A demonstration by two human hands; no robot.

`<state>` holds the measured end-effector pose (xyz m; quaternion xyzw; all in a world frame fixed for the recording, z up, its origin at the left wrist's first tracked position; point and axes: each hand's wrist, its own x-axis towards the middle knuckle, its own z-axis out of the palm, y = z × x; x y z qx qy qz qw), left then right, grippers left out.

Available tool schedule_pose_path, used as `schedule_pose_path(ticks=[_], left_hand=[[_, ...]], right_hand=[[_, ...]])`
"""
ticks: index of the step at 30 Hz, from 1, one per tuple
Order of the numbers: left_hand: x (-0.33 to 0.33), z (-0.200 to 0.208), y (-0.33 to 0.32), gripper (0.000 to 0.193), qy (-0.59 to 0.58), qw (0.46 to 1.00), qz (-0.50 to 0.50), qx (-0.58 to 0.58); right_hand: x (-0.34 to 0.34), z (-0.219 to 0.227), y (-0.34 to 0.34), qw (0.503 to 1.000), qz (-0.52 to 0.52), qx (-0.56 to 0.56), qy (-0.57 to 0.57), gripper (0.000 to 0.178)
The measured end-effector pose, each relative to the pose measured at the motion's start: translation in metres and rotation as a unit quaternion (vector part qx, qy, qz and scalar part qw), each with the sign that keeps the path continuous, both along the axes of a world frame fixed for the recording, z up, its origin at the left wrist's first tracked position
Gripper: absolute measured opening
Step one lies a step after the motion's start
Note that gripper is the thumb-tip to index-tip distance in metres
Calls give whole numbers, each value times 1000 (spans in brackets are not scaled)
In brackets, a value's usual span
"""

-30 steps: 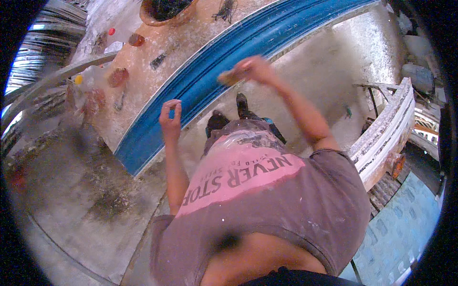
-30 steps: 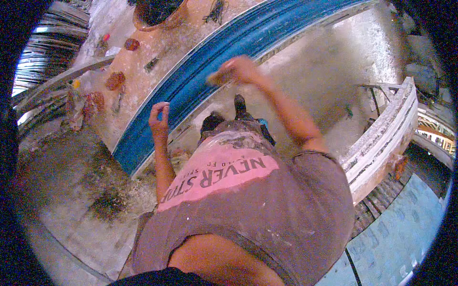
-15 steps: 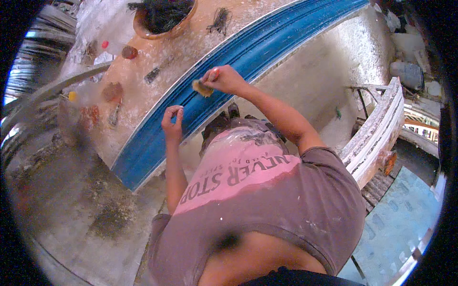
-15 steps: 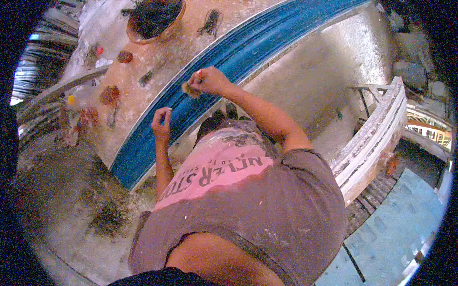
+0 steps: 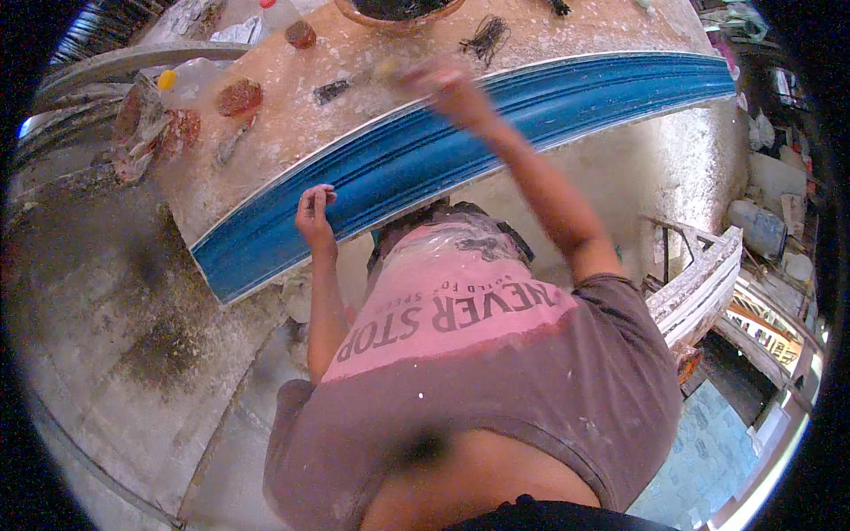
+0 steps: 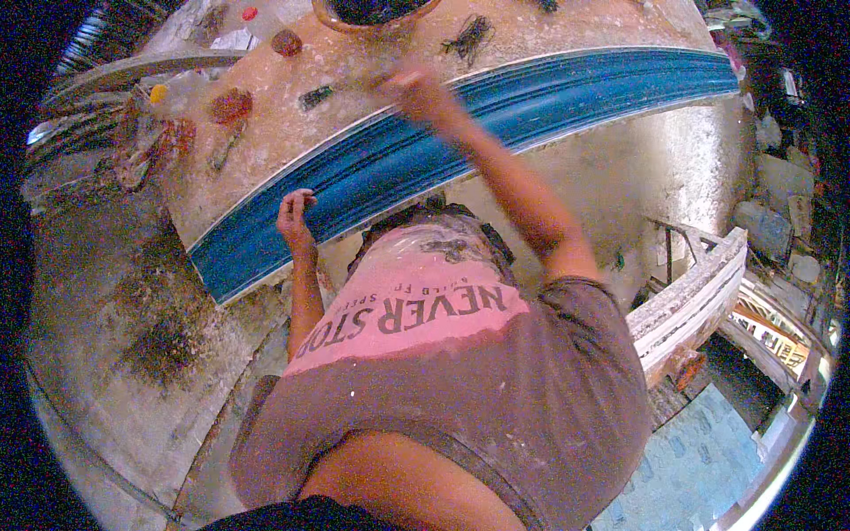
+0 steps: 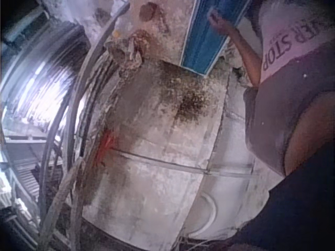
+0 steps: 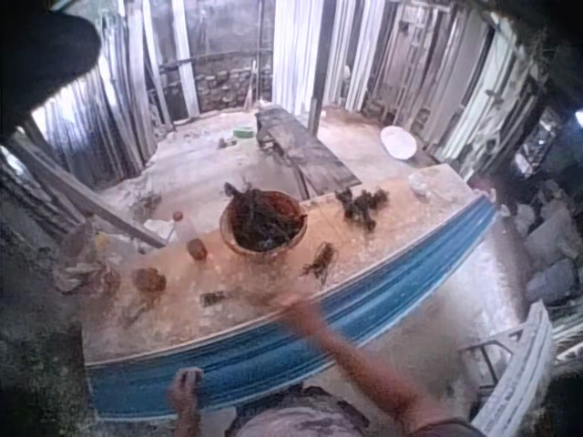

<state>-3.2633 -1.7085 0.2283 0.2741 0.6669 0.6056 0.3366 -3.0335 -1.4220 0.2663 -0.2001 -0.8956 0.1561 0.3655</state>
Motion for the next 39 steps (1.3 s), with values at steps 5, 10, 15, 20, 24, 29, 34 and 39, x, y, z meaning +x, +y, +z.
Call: schedule_pose_path(ticks=[5,10,15,20,24,29,34,39], left_hand=[[-2,19,26,13,37,993,-51,102],[-6,18,3,12,-2,997,35,67],[23,-4,-16,19,-30,997,74,22],[44,-9,22,17,-47,998,20,30],[55,5,77,11,-13,997,-49,57],[86,8,139,16,63,998,9,30],[152,12,182,21,46,998,49,-3],[237,32,212,14,77,996,-26,-45]], right_hand=[[-33,-7,-71,973,-83,-172,-132,18],[153,19,64,884,-306,-12,-353,23],[184,52,111,938,-308,-32,-158,22],[29,19,-22,988,42,-124,-86,25],[42,14,-38,955,-79,-233,-165,24],[280,-4,125,927,-291,-139,-193,19],[459,28,268,777,-569,23,-268,32],[355,6,221,976,-194,-92,-18,21]])
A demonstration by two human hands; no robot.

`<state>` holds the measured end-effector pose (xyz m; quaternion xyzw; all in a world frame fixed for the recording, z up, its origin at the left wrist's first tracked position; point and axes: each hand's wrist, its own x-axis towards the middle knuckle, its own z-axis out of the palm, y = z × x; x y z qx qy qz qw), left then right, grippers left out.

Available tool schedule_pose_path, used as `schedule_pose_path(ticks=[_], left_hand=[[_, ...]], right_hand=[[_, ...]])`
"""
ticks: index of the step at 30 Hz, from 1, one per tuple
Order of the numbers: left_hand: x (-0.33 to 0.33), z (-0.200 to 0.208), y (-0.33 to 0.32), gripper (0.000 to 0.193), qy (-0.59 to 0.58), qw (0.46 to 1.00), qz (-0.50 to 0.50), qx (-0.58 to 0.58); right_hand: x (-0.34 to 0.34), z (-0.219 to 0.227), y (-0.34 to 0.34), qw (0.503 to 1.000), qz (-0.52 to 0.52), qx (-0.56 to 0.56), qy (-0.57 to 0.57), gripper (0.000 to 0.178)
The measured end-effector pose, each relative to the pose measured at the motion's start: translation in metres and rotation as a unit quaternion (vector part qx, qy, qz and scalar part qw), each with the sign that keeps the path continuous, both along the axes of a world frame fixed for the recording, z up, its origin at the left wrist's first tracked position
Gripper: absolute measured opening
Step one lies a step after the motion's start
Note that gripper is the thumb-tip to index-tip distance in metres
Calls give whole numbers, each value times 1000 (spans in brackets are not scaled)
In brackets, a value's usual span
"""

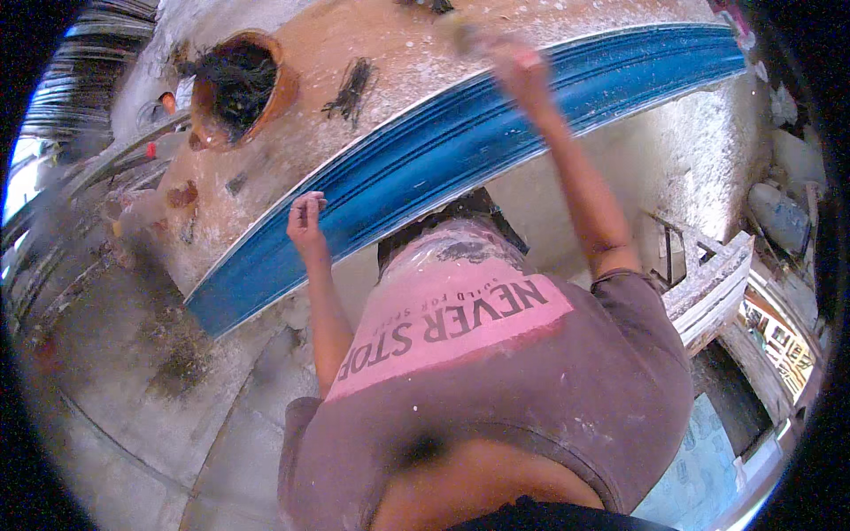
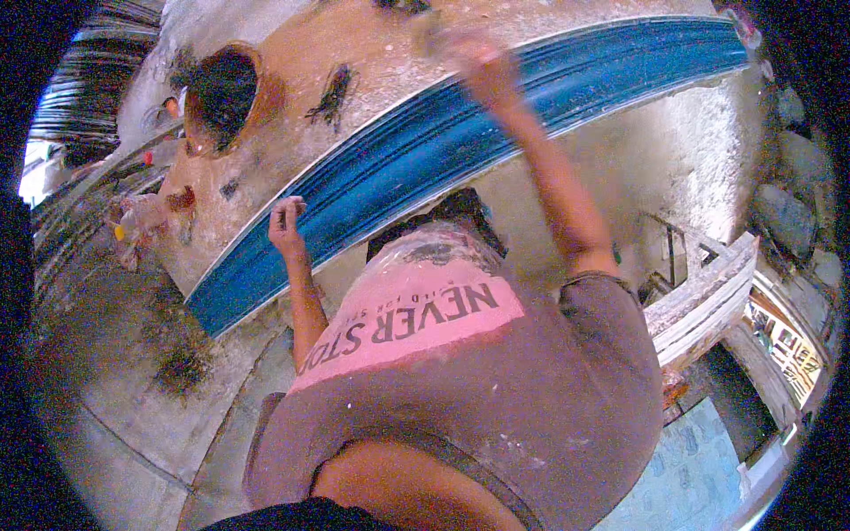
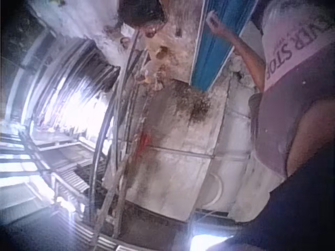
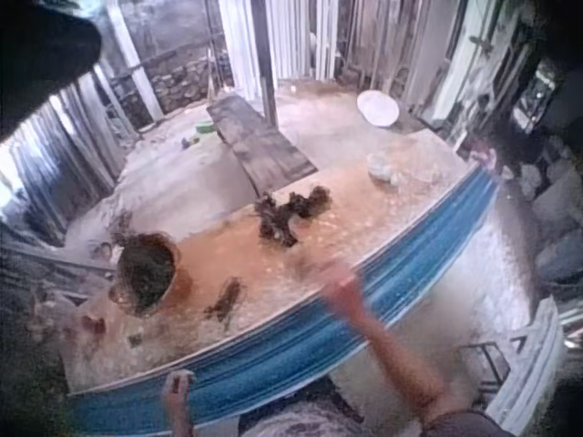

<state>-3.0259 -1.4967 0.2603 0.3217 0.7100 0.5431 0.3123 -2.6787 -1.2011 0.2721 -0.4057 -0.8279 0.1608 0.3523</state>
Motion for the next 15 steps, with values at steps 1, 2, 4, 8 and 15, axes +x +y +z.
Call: schedule_pose_path(ticks=[1,2,4,8,15], left_hand=[[17,6,9,13,-13,1000,-17,-1],[29,13,20,13,-6,999,-35,-7],[49,21,34,13,9,998,-60,-19],[73,24,36,11,26,999,-44,9],[78,15,11,12,4,1000,-15,-18]], right_hand=[[-32,-3,-31,995,97,2,-15,18],[-70,-8,-71,936,153,-245,201,16],[-110,-3,-131,896,202,-345,194,20],[-50,-8,-108,845,43,-505,171,22],[272,-1,72,903,-240,114,-339,29]])
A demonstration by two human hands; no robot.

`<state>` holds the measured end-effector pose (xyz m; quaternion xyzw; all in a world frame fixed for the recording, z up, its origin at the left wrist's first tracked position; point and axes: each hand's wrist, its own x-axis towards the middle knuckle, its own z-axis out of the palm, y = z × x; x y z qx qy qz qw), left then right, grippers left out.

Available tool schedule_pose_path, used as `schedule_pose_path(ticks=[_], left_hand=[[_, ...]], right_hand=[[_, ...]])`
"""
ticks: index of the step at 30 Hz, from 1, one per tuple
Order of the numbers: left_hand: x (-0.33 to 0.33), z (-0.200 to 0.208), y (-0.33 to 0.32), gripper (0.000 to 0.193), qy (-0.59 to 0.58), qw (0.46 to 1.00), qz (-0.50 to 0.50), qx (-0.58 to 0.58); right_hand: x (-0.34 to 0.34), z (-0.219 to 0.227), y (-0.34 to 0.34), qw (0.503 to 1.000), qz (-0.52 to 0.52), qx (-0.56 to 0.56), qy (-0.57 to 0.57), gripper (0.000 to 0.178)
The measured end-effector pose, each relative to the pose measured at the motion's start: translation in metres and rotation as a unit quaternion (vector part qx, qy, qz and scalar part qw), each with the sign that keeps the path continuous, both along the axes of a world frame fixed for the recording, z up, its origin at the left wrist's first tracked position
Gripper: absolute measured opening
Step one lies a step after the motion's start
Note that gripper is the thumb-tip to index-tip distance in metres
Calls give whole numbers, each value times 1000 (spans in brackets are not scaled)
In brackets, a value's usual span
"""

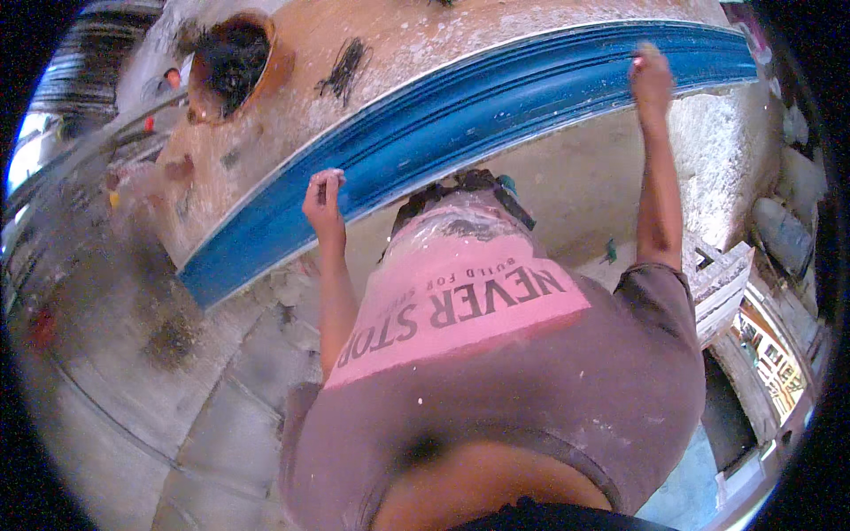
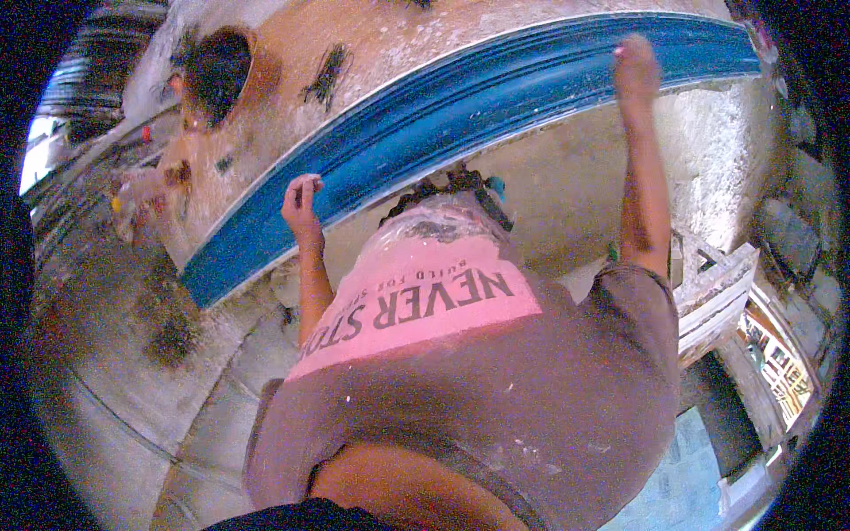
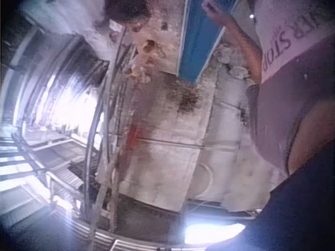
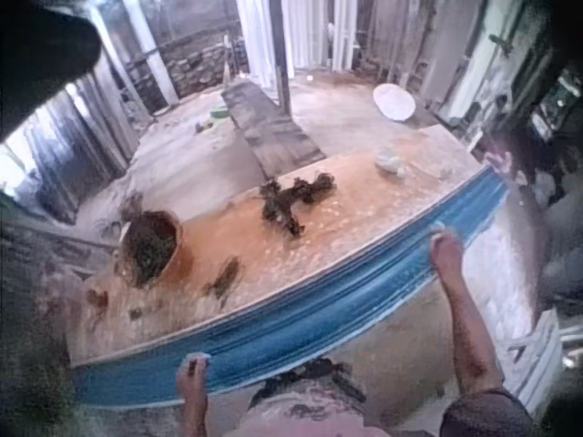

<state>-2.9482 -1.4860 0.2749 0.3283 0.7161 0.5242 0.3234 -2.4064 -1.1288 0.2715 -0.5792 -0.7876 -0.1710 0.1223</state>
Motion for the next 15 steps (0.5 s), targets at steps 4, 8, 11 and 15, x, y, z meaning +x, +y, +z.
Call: schedule_pose_path(ticks=[4,8,11,15], left_hand=[[-5,0,-15,15,25,999,21,26],[-6,-14,-23,11,-57,996,61,34],[-3,-29,-38,13,-53,997,39,29],[-9,-42,-53,12,29,999,-19,20]], right_hand=[[-81,52,-19,920,39,-152,360,27],[-262,19,-132,818,303,-289,395,24],[-359,26,-248,684,271,-525,428,26],[-317,-16,-276,834,254,-332,361,17]])
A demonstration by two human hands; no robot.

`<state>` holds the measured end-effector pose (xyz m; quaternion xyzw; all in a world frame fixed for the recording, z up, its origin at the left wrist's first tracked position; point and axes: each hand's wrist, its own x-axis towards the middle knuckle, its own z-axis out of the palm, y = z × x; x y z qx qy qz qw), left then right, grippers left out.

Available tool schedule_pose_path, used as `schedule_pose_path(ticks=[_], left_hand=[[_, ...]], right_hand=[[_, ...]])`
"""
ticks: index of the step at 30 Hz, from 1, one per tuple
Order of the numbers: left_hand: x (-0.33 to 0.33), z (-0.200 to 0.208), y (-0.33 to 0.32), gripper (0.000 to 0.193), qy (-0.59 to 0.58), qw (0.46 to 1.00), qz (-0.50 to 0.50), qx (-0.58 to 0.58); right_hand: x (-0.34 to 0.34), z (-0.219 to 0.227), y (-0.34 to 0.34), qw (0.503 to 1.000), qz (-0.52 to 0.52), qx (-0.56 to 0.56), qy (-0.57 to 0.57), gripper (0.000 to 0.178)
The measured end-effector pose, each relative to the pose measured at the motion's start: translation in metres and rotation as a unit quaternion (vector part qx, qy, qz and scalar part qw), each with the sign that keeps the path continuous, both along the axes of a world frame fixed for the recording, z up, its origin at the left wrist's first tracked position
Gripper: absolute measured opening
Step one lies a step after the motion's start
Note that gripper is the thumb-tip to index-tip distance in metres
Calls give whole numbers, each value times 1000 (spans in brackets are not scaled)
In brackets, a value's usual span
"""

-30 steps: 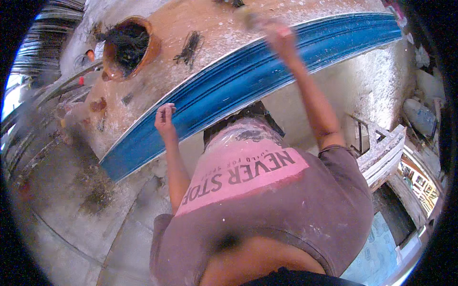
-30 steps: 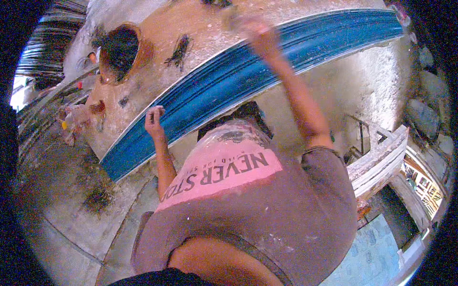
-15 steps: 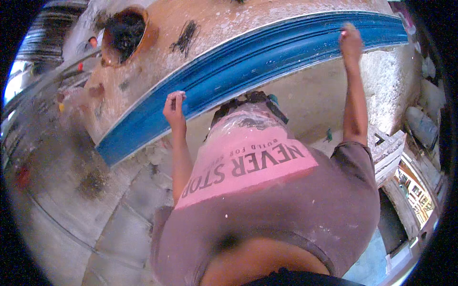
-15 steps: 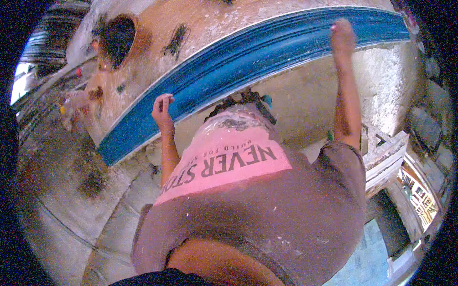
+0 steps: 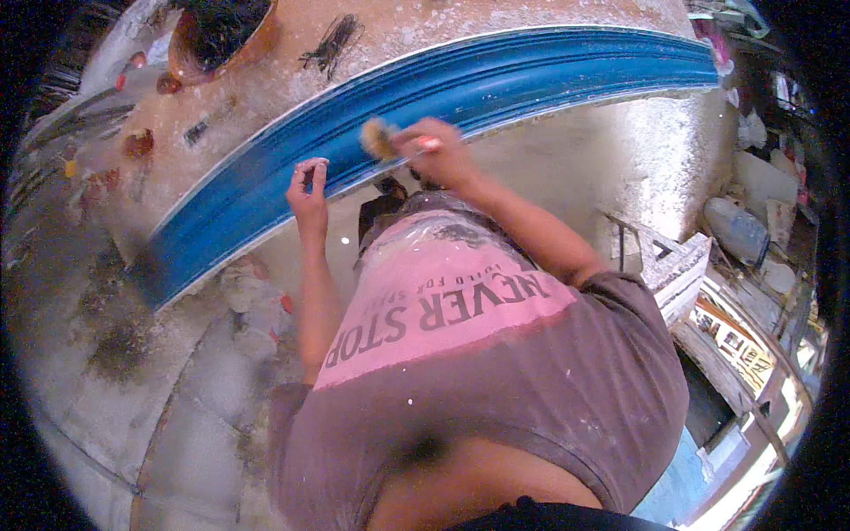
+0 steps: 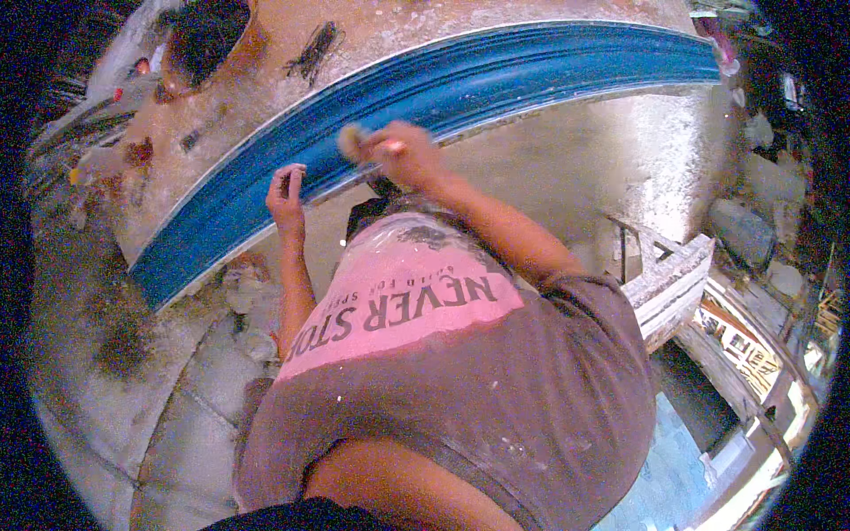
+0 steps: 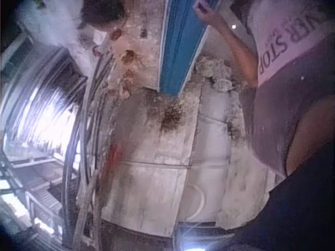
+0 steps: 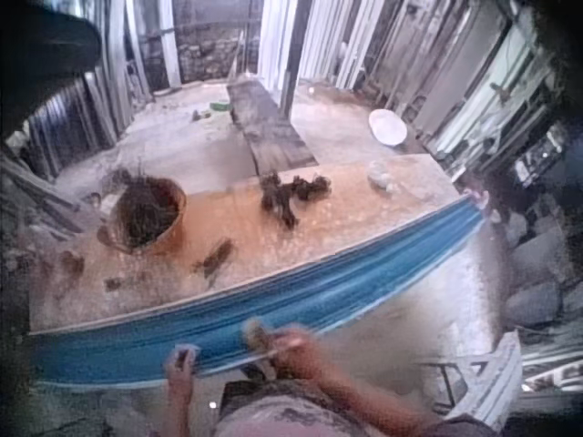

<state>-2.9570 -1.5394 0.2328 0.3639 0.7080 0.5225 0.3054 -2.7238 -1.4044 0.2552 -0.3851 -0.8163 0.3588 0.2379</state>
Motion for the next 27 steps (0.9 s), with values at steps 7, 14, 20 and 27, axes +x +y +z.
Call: schedule_pose_path(ticks=[7,14,20,27], left_hand=[[-3,-5,-13,12,-151,987,39,37],[-12,-6,-22,14,-141,988,51,45],[-4,-5,-15,16,-152,985,58,52],[25,6,11,20,-125,989,63,52]], right_hand=[[197,19,149,837,-276,293,-371,15],[57,77,74,988,-18,145,45,13],[82,27,19,999,-9,-26,-35,10],[342,31,188,867,-329,198,-317,24]])
